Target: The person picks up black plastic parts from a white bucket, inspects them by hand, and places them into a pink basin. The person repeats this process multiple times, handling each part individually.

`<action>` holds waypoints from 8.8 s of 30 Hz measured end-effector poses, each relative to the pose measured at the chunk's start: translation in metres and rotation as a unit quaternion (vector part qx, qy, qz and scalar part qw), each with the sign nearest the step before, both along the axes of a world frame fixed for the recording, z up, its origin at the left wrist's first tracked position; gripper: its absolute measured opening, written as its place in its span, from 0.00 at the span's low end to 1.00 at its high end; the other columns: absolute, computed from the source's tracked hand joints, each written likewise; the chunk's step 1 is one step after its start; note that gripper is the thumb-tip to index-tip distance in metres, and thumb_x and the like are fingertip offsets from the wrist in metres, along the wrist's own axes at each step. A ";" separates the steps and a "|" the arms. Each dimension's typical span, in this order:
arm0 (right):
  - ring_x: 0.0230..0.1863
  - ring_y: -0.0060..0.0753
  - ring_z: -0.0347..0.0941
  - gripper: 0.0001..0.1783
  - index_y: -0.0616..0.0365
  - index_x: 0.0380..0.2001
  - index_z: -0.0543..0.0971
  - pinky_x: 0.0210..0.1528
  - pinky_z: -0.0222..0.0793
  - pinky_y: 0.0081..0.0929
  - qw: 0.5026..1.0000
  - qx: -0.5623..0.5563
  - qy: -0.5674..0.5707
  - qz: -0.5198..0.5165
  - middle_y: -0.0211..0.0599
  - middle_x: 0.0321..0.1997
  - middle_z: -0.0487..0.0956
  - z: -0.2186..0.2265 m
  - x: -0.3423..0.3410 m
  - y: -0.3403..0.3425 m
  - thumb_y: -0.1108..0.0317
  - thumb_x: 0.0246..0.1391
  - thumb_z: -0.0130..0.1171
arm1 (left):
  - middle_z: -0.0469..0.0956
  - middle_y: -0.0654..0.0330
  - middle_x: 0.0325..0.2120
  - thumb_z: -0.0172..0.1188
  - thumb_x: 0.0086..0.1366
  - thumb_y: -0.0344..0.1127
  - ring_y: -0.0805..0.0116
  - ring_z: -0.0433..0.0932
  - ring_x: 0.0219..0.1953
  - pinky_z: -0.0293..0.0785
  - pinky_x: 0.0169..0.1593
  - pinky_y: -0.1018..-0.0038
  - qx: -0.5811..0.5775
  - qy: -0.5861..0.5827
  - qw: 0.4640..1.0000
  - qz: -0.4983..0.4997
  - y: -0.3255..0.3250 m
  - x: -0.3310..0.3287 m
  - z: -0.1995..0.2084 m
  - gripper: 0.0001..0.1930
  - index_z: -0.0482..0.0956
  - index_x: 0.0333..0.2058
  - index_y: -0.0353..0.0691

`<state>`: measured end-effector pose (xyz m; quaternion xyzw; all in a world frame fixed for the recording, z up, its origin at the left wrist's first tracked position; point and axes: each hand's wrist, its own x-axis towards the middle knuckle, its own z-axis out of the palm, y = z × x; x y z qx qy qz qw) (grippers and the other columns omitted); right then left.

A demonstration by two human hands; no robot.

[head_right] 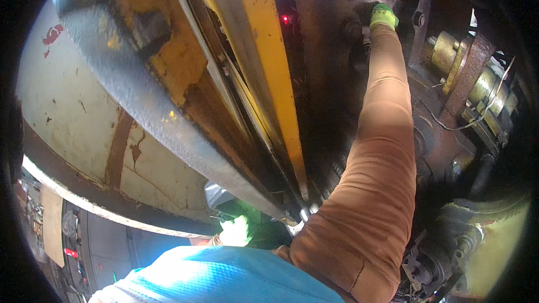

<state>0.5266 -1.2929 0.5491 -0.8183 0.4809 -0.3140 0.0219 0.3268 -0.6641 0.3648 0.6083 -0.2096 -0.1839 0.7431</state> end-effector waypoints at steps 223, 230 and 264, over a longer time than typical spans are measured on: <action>0.47 0.36 0.76 0.32 0.55 0.51 0.74 0.47 0.73 0.31 0.531 0.294 -0.085 0.790 0.36 0.46 0.79 -0.314 -0.539 0.753 0.62 0.41 0.72 | 0.75 0.52 0.52 0.72 0.47 0.35 0.56 0.71 0.58 0.66 0.61 0.60 0.034 -0.307 0.949 0.062 0.296 -0.319 -0.116 0.24 0.77 0.45 0.38; 0.55 0.30 0.70 0.32 0.56 0.55 0.71 0.58 0.67 0.30 0.451 0.485 0.040 0.748 0.33 0.53 0.76 -0.312 -0.542 0.740 0.67 0.45 0.69 | 0.75 0.52 0.53 0.69 0.48 0.35 0.56 0.71 0.57 0.66 0.60 0.60 0.019 -0.298 0.954 -0.001 0.298 -0.317 -0.116 0.23 0.77 0.45 0.38; 0.56 0.30 0.71 0.32 0.58 0.58 0.67 0.56 0.69 0.28 0.511 0.393 -0.056 0.762 0.37 0.55 0.74 -0.326 -0.536 0.745 0.69 0.50 0.66 | 0.76 0.54 0.51 0.75 0.46 0.35 0.64 0.75 0.51 0.71 0.55 0.67 0.024 -0.226 0.967 0.116 0.288 -0.332 -0.114 0.26 0.77 0.45 0.37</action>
